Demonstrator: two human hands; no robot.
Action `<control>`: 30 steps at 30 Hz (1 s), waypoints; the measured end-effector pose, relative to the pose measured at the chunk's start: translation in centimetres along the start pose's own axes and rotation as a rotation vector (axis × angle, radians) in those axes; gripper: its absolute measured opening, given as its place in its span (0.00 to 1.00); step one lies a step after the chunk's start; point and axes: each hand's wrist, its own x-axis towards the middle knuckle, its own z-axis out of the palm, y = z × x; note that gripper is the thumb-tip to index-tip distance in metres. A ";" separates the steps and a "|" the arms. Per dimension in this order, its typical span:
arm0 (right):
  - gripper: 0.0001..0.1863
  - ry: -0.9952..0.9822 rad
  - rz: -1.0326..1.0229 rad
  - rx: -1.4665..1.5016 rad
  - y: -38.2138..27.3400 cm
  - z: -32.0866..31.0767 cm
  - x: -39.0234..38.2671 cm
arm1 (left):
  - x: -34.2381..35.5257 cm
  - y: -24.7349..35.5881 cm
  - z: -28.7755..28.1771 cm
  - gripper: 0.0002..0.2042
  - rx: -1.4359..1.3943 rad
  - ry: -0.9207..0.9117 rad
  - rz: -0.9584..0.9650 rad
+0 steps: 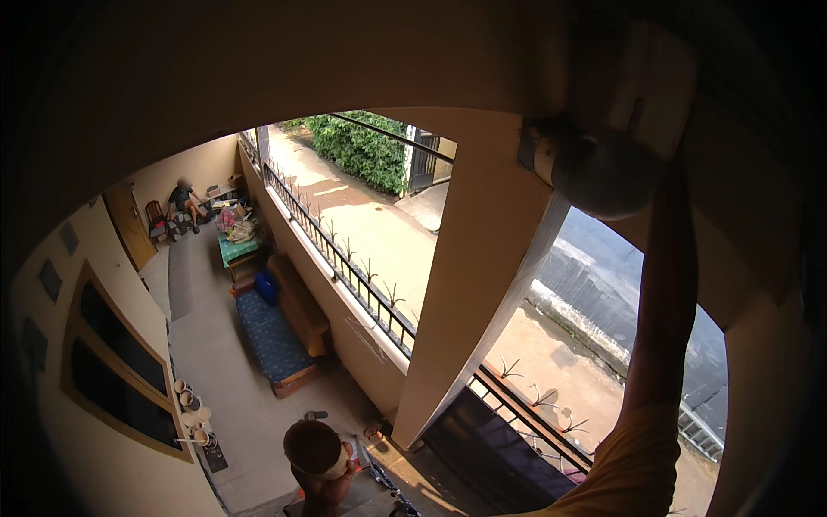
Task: The person paints the ceiling of a covered outdoor corridor using a paintbrush and a paint can. They repeatedly dip the brush into the can and apply paint to the ceiling surface in long strokes.
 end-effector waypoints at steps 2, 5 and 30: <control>0.25 0.001 -0.004 0.021 0.2 0.7 -0.3 | -0.5 0.4 0.2 0.30 0.018 0.018 0.042; 0.25 0.012 0.001 -0.007 1.0 -0.9 -0.4 | -0.3 0.8 0.4 0.30 0.016 0.043 0.038; 0.25 0.022 -0.010 0.008 1.7 0.8 -0.1 | -0.4 0.5 0.6 0.30 -0.007 -0.088 -0.006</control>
